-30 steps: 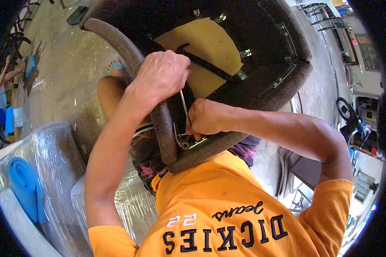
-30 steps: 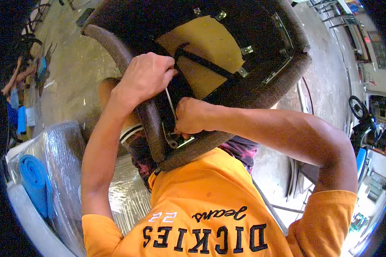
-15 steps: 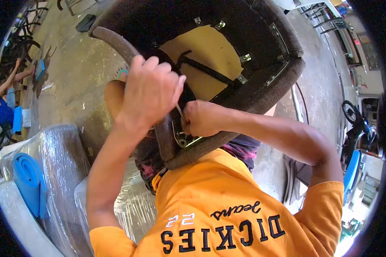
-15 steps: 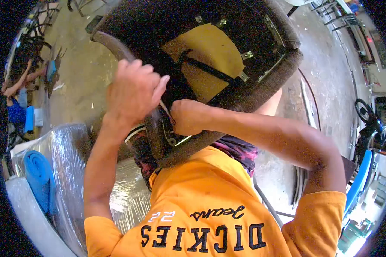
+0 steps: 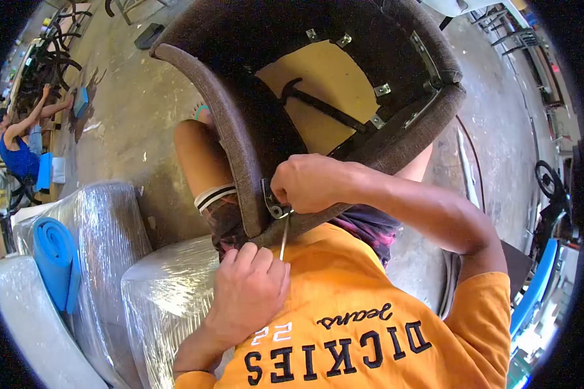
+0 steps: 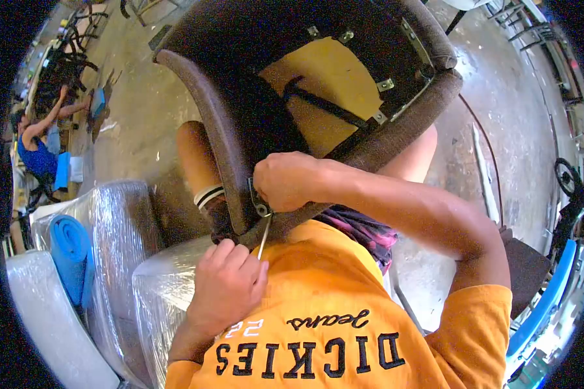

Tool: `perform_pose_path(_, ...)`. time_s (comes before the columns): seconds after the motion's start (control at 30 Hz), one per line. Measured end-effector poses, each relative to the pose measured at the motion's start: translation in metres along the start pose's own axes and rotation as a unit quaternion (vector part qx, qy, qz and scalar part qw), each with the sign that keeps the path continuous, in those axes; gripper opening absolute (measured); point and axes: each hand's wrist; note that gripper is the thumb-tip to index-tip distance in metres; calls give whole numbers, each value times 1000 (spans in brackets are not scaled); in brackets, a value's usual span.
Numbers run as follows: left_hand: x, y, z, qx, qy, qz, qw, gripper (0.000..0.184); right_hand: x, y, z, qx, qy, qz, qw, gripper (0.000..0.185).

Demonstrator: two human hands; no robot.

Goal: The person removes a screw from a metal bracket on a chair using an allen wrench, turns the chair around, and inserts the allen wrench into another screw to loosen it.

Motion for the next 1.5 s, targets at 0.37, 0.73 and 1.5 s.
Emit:
perform_pose_path(0.37,49,115,-63,-84,-152,-165,971,38,-6,-17,-11,-117,125,32,985,16)
perform_pose_path(0.73,70,263,-9,141,171,-19,975,37,-15,20,-14,39,252,286,924,18)
perform_pose_path(1.5,78,260,16,163,210,10,964,25,-17,30,-9,75,265,320,907,26)
Point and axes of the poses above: each hand's wrist, its own y-axis towards the middle knuckle, its own z-axis out of the palm, x = y × z, and after that the axes turned 15 degrees about -z, right-handed
